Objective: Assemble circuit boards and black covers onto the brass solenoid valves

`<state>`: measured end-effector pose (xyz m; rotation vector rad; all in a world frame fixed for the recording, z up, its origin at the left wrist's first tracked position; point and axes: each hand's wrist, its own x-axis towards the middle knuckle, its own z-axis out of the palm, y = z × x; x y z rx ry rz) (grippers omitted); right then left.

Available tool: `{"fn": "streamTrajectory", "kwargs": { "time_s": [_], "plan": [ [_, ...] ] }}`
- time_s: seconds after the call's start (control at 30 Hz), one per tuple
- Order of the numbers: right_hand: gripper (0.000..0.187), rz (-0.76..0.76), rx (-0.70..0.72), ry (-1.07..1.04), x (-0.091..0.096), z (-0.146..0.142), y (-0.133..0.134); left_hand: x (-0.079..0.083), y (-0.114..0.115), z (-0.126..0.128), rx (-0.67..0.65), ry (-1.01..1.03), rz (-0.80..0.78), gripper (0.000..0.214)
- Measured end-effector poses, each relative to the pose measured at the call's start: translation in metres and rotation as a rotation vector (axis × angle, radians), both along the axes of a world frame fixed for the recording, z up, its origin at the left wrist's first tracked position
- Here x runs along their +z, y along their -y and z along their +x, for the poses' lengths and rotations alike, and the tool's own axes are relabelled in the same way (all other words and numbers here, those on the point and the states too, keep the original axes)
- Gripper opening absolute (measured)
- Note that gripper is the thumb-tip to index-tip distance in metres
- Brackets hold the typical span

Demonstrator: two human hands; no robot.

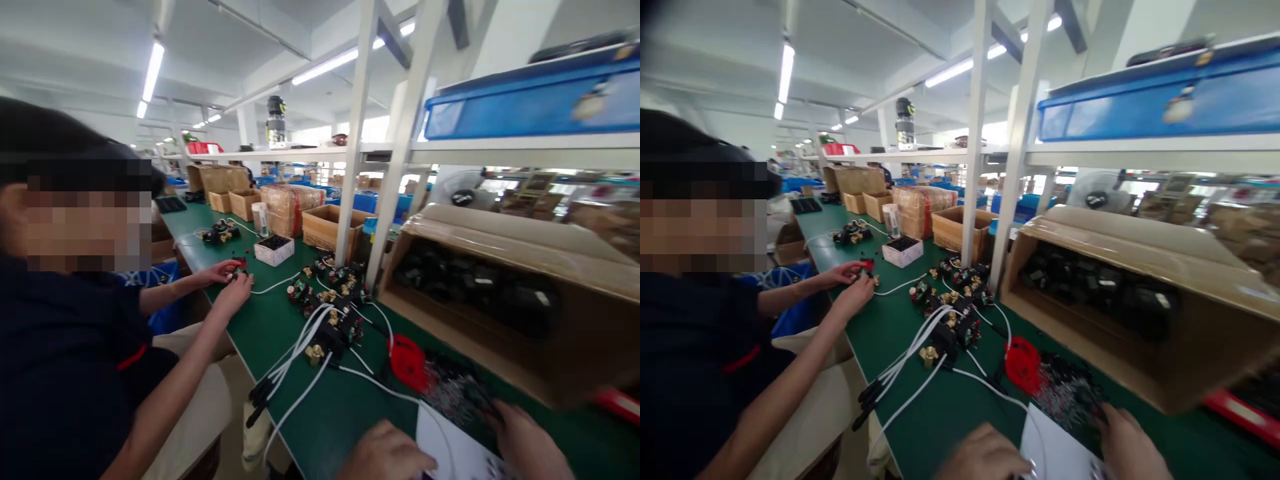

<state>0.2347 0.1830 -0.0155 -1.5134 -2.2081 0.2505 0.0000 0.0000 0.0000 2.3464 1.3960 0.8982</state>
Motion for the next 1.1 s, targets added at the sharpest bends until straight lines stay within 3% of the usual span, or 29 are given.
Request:
{"fn": "streamTrajectory", "kwargs": {
  "time_s": [0.07,0.1,0.17,0.3,0.4,0.47,0.53,0.6,0.7,0.77,0.87,0.97,1.1],
  "plan": [
    [0.021,-0.071,-0.046,0.004,0.035,-0.012,0.027,0.021,0.015,0.0,0.094,0.193,-0.002,0.039],
    [0.019,-0.128,-0.068,-0.011,0.049,-0.018,0.035,0.031,0.021,-0.002,0.135,0.265,-0.056,0.033],
    [0.014,-0.168,-0.134,-0.025,0.065,-0.026,0.043,0.047,0.026,-0.009,0.154,0.325,-0.142,0.025],
    [0.012,-0.223,-0.204,-0.099,0.068,-0.027,0.044,0.049,0.023,-0.016,0.18,0.319,-0.174,0.021],
    [0.014,-0.251,-0.15,-0.163,0.068,-0.028,0.044,0.045,0.021,-0.019,0.25,0.316,-0.09,0.021],
    [0.017,-0.26,-0.143,-0.19,0.072,-0.024,0.044,0.053,0.016,-0.024,0.33,0.327,0.005,0.021],
    [0.018,-0.26,-0.205,-0.188,0.075,-0.013,0.043,0.068,0.001,-0.029,0.384,0.323,0.082,0.021],
    [0.015,-0.272,-0.282,-0.154,0.075,0.001,0.046,0.086,-0.025,-0.028,0.349,0.252,0.078,0.023],
    [0.008,-0.318,-0.333,-0.089,0.068,0.009,0.056,0.102,-0.079,-0.007,0.071,-0.079,-0.124,0.023],
    [0.008,-0.345,-0.346,-0.052,0.061,0.003,0.062,0.099,-0.114,0.017,-0.076,-0.286,-0.232,0.016],
    [0.005,-0.366,-0.366,-0.022,0.052,-0.012,0.065,0.083,-0.15,0.052,-0.106,-0.389,-0.26,0.007],
    [0.007,-0.368,-0.342,-0.044,0.053,-0.017,0.061,0.066,-0.164,0.068,-0.104,-0.46,-0.28,0.017],
    [0.007,-0.329,-0.273,-0.154,0.068,-0.005,0.068,0.054,-0.166,0.07,-0.103,-0.456,-0.292,0.021]
  ]
}}
